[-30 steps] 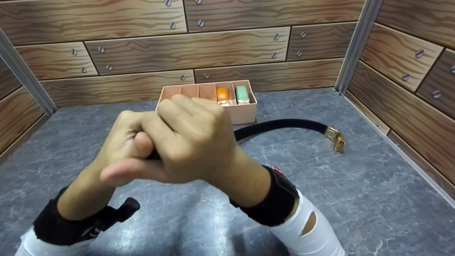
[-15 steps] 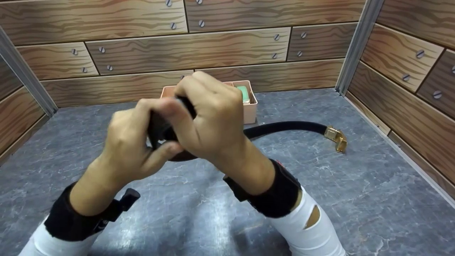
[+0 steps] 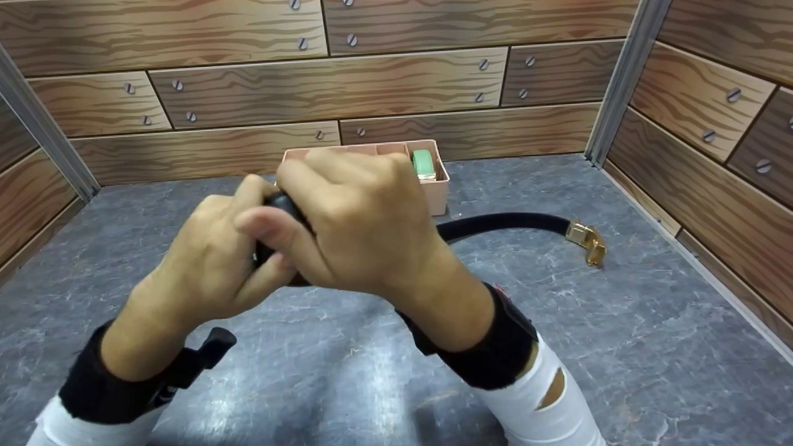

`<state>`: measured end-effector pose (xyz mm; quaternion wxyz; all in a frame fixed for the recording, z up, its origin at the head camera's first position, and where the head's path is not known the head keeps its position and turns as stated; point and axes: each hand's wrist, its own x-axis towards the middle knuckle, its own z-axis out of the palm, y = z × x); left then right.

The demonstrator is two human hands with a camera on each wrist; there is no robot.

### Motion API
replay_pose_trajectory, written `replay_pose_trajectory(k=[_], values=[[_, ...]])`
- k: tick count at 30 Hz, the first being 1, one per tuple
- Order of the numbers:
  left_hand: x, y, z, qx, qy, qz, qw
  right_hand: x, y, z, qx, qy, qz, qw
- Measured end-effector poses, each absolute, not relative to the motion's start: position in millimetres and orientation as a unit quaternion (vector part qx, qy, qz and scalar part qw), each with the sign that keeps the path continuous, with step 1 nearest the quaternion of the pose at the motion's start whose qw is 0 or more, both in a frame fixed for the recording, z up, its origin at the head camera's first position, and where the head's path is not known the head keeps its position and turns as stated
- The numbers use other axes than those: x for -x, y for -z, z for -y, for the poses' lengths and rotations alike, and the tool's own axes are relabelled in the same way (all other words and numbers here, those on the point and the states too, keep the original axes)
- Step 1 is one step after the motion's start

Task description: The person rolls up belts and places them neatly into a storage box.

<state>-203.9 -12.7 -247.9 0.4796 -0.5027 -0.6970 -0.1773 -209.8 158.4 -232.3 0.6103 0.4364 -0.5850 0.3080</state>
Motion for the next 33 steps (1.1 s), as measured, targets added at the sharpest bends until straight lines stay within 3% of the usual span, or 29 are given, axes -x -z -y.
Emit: replay_pose_trajectory(k=[6, 11, 21, 26, 33], values=[[204.0, 253.0, 6.0, 0.511, 0.226, 0.687, 0.464, 213.8, 233.4, -161.2, -0.407, -0.375, 0.545, 0.63], [206.1, 259.4, -0.3, 0.492, 0.247, 0.683, 0.481, 213.0, 231.2, -158.0, -0.388, -0.469, 0.543, 0.579], [199.1, 250.5, 7.5, 0.492, 0.177, 0.707, 0.476, 210.3, 230.6, -164.4, -0.43, -0.287, 0.586, 0.623], [196.5, 250.8, 4.9, 0.511, 0.216, 0.695, 0.457, 213.1, 234.5, -167.5, -0.413, -0.331, 0.549, 0.647], [198.3, 259.7, -3.9, 0.521, 0.24, 0.654, 0.494, 211.0, 237.5, -171.0, -0.399, -0.435, 0.533, 0.607]])
